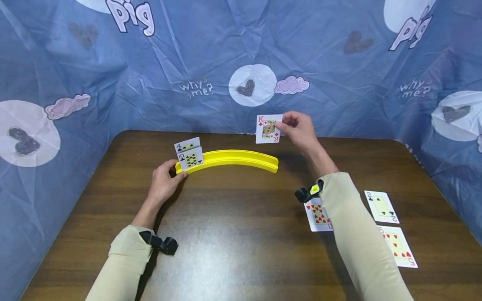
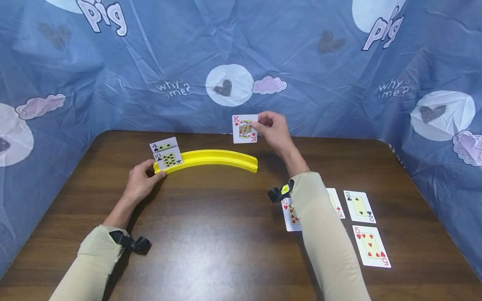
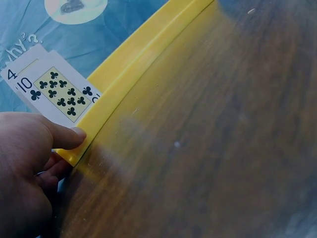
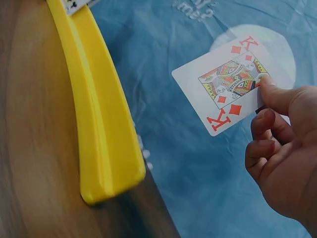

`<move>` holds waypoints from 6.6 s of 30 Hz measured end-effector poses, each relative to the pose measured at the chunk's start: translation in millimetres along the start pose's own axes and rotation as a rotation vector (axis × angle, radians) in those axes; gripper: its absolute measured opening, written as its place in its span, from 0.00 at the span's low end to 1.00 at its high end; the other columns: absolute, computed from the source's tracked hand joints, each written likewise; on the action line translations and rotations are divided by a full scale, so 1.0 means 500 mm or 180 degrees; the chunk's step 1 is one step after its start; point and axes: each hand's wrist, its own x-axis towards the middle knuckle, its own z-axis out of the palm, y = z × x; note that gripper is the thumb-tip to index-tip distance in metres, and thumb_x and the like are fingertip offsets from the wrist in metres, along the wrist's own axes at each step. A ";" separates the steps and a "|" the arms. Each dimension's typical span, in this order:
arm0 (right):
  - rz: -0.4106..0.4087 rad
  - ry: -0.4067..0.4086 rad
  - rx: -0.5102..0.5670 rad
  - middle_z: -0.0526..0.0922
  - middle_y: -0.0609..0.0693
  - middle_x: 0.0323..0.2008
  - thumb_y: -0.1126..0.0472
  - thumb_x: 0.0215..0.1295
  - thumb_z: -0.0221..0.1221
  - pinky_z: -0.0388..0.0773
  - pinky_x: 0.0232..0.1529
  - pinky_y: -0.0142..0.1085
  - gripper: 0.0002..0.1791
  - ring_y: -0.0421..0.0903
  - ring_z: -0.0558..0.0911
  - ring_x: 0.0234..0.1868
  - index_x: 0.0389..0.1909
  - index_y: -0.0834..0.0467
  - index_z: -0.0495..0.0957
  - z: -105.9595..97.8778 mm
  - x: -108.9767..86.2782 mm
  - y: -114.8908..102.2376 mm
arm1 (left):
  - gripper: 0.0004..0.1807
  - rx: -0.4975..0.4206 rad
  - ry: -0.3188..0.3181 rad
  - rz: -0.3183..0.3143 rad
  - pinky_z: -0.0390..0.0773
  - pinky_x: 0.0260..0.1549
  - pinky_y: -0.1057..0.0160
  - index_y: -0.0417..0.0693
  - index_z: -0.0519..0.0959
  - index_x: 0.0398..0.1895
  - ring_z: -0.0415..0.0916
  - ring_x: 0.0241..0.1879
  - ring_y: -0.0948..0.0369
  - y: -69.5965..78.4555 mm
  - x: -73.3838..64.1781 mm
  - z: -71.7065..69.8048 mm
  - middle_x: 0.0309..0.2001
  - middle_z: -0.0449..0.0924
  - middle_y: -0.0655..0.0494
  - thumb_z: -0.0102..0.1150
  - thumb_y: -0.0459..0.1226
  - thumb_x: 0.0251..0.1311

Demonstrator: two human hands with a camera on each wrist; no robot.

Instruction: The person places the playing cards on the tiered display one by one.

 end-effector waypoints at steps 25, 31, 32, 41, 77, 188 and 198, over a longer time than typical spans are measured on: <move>0.0176 -0.0186 0.0033 0.79 0.41 0.26 0.68 0.63 0.65 0.71 0.29 0.27 0.09 0.37 0.73 0.26 0.41 0.71 0.80 0.162 0.011 -0.003 | 0.18 0.0017 -0.0025 -0.0059 0.66 0.44 0.57 0.33 0.78 0.54 0.71 0.44 0.48 -0.002 0.000 0.002 0.45 0.79 0.37 0.62 0.32 0.62; 0.0131 -0.0233 0.0126 0.81 0.42 0.25 0.70 0.62 0.65 0.70 0.27 0.26 0.10 0.36 0.73 0.24 0.40 0.73 0.80 0.195 0.013 -0.003 | 0.18 0.0022 -0.0007 -0.0041 0.65 0.43 0.58 0.33 0.78 0.54 0.71 0.43 0.48 0.000 0.000 0.003 0.45 0.79 0.37 0.63 0.31 0.62; 0.0130 -0.0236 0.0130 0.82 0.43 0.26 0.70 0.61 0.65 0.70 0.27 0.26 0.10 0.36 0.73 0.24 0.40 0.73 0.80 0.200 0.013 -0.002 | 0.18 0.0029 -0.0003 -0.0035 0.65 0.43 0.58 0.33 0.78 0.54 0.71 0.43 0.48 0.000 -0.001 0.003 0.45 0.79 0.37 0.63 0.31 0.62; 0.0197 -0.0344 0.0097 0.85 0.62 0.38 0.68 0.63 0.65 0.72 0.29 0.27 0.10 0.38 0.75 0.28 0.43 0.71 0.82 0.233 0.014 0.005 | 0.18 0.0025 -0.0015 -0.0047 0.65 0.44 0.57 0.33 0.78 0.54 0.71 0.44 0.48 0.001 -0.001 0.000 0.46 0.79 0.37 0.62 0.31 0.62; 0.0309 -0.0480 0.0117 0.82 0.50 0.30 0.69 0.62 0.65 0.72 0.30 0.27 0.10 0.36 0.73 0.27 0.42 0.71 0.81 0.276 0.010 0.024 | 0.17 -0.0015 -0.0015 -0.0062 0.65 0.46 0.56 0.33 0.78 0.54 0.72 0.44 0.48 0.002 -0.001 0.000 0.45 0.79 0.37 0.62 0.31 0.62; 0.0575 -0.0078 -0.0614 0.80 0.31 0.30 0.62 0.64 0.66 0.76 0.31 0.29 0.17 0.32 0.76 0.27 0.51 0.64 0.77 -0.139 -0.145 0.020 | 0.19 0.0016 -0.0027 -0.0041 0.66 0.45 0.56 0.31 0.77 0.56 0.71 0.46 0.47 0.004 -0.001 0.003 0.48 0.79 0.35 0.61 0.31 0.63; 0.0695 -0.0078 -0.0842 0.80 0.30 0.33 0.59 0.65 0.66 0.76 0.34 0.29 0.21 0.32 0.76 0.31 0.53 0.66 0.76 -0.168 -0.213 0.052 | 0.19 0.0009 -0.0020 -0.0035 0.66 0.46 0.55 0.31 0.77 0.56 0.72 0.46 0.46 0.002 -0.001 0.004 0.48 0.79 0.35 0.61 0.31 0.62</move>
